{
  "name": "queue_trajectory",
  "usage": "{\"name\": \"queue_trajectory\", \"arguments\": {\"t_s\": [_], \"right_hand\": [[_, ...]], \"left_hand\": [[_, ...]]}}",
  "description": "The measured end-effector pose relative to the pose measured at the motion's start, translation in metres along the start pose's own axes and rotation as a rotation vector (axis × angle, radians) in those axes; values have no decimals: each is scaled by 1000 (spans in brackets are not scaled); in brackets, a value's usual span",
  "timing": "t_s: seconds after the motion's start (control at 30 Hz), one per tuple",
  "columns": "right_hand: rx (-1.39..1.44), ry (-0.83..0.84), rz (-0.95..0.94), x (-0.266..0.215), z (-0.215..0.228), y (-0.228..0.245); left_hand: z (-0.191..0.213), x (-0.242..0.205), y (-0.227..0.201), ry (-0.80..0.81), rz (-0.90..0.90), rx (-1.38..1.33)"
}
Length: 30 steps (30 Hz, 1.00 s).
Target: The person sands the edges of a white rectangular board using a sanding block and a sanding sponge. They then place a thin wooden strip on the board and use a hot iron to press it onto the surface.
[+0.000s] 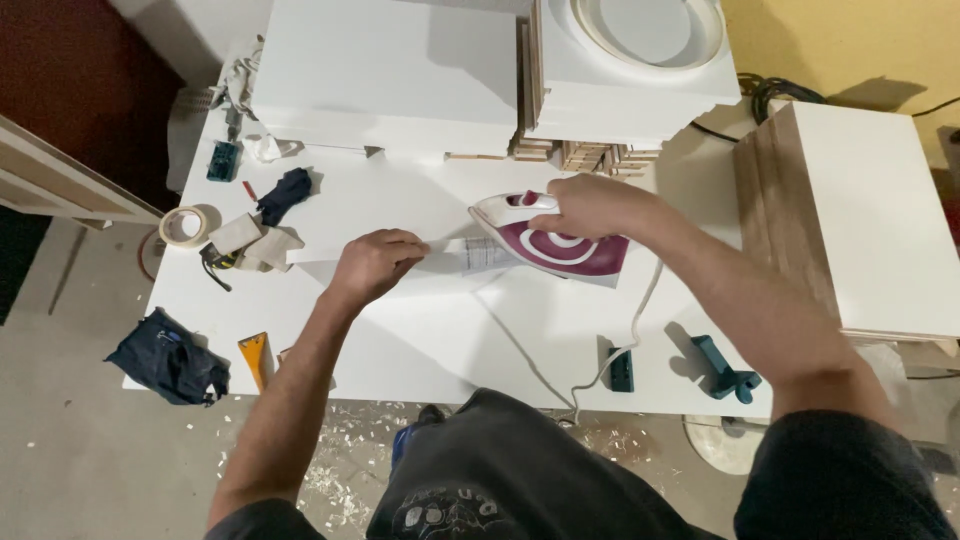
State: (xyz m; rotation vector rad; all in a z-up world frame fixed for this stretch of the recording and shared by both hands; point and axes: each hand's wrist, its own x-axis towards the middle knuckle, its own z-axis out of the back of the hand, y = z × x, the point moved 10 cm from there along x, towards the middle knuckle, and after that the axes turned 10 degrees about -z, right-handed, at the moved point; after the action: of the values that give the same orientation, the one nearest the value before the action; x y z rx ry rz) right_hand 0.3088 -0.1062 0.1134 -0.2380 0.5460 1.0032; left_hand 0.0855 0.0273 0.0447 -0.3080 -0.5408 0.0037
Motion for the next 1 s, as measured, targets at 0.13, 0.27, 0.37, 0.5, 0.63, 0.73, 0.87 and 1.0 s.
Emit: {"name": "queue_trajectory", "arguments": {"t_s": [0.13,0.27,0.37,0.5,0.63,0.73,0.87,1.0], "right_hand": [[19,-19,-106,-19,7,-55],[8,-17,-198,-58,18,-88],[-17,-11,-258,-44,1,-136],[-28,10,-303,-45,-6,-162],[-19,17,-300,-49,1,-144],[-3,19,-247,-45,2,-122],[-43,36,-175,-45,7,-90],[-45,30,-160,-43,12,-62]], "left_hand": [[-2,-1,5,4,2,11],[-12,-9,14,-12,0,1],[-6,-9,11,2,18,-18],[-5,-10,13,-8,43,-14],[-5,-10,12,-23,30,26],[-7,-13,13,-39,30,21],[-8,-11,14,-29,32,0],[-8,-11,13,-38,33,-1]]}}
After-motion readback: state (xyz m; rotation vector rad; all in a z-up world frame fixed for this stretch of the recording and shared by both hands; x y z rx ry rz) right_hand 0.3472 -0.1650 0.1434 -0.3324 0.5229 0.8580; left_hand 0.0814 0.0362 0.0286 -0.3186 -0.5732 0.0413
